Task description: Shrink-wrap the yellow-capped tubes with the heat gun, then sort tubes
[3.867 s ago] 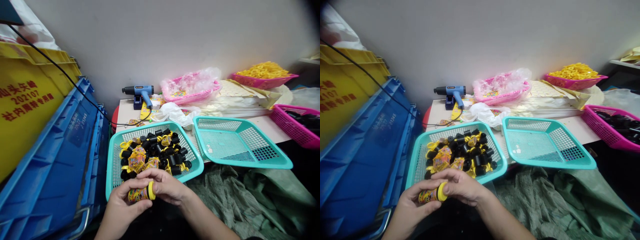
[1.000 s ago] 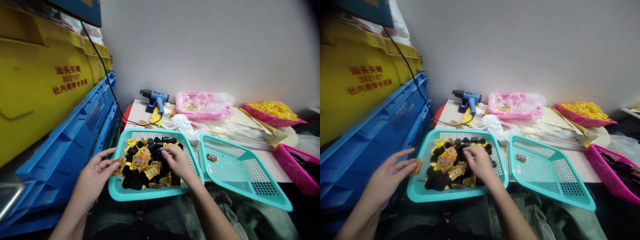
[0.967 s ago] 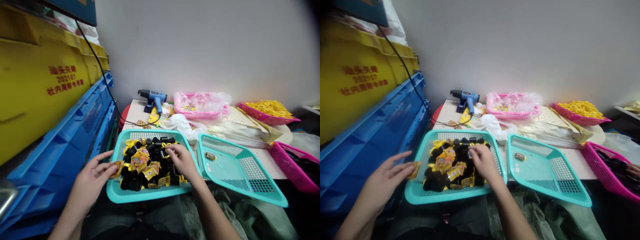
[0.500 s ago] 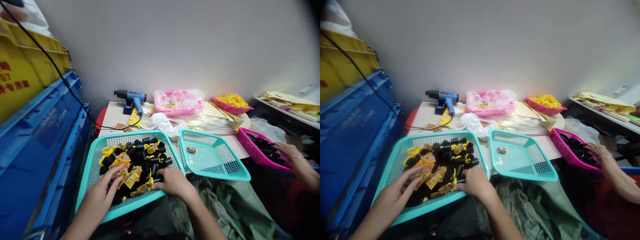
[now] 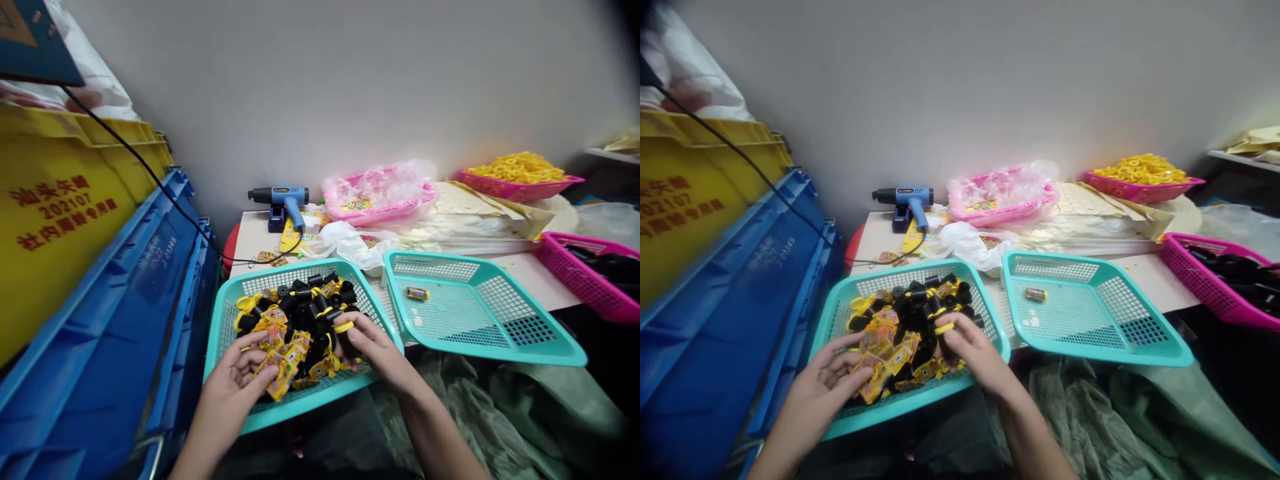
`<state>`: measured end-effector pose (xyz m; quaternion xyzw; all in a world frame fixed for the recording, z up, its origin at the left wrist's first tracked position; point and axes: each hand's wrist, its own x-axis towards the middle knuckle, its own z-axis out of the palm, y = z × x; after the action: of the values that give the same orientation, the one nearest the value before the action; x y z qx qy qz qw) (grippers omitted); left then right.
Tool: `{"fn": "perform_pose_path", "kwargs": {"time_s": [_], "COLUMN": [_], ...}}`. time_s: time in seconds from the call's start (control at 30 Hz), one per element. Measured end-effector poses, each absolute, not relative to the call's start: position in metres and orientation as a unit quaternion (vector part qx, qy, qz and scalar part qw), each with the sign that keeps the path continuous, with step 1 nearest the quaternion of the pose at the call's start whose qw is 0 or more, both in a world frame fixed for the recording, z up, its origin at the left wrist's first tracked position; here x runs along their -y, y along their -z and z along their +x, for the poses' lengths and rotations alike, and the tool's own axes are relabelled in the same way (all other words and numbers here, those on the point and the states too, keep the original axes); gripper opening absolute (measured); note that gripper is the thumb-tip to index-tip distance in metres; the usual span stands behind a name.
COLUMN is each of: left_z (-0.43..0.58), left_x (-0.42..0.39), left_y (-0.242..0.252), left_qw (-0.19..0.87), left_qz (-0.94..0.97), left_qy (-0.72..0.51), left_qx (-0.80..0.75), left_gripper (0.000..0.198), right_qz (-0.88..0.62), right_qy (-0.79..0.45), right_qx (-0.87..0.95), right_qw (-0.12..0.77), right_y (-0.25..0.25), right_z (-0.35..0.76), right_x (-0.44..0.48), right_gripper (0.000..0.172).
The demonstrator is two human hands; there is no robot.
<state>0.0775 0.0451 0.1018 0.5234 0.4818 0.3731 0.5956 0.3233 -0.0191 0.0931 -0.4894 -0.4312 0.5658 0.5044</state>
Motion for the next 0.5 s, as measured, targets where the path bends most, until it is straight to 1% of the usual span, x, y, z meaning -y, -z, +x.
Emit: {"fn": "perform_pose_path", "kwargs": {"time_s": [0.07, 0.13, 0.23, 0.27, 0.37, 0.43, 0.5], "left_z": [0.080, 0.081, 0.082, 0.084, 0.094, 0.103, 0.109], "left_x": [-0.045, -0.045, -0.042, -0.040, -0.032, -0.026, -0.019], "left_y": [-0.105, -0.108, -0.110, -0.110, -0.106, -0.103, -0.101], "left_qw": [0.594, 0.593, 0.591, 0.587, 0.586, 0.621, 0.673], "left_qz": [0.521, 0.514, 0.469, 0.444, 0.359, 0.310, 0.282], "left_qy": [-0.372, -0.372, -0.409, -0.436, -0.527, -0.551, -0.536], "left_qx": [-0.486, -0.496, -0.514, -0.518, -0.500, -0.463, -0.425], "left_gripper": [0.054, 0.053, 0.054, 0.052, 0.042, 0.037, 0.034], "right_qz": [-0.436, -0.417, -0.437, -0.444, -0.452, -0.469, -0.480], "right_qy": [-0.590, -0.595, -0.595, -0.598, -0.607, -0.595, -0.569], "right_qx": [0.403, 0.385, 0.393, 0.403, 0.405, 0.369, 0.329], "right_qw": [0.547, 0.569, 0.548, 0.532, 0.513, 0.539, 0.580], "right_y": [-0.092, -0.095, -0.100, -0.101, -0.097, -0.093, -0.092], "right_z": [0.306, 0.292, 0.274, 0.267, 0.240, 0.224, 0.215], "right_x": [0.013, 0.009, 0.007, 0.007, 0.007, 0.006, 0.003], "right_gripper": [0.028, 0.027, 0.021, 0.023, 0.040, 0.045, 0.043]}}
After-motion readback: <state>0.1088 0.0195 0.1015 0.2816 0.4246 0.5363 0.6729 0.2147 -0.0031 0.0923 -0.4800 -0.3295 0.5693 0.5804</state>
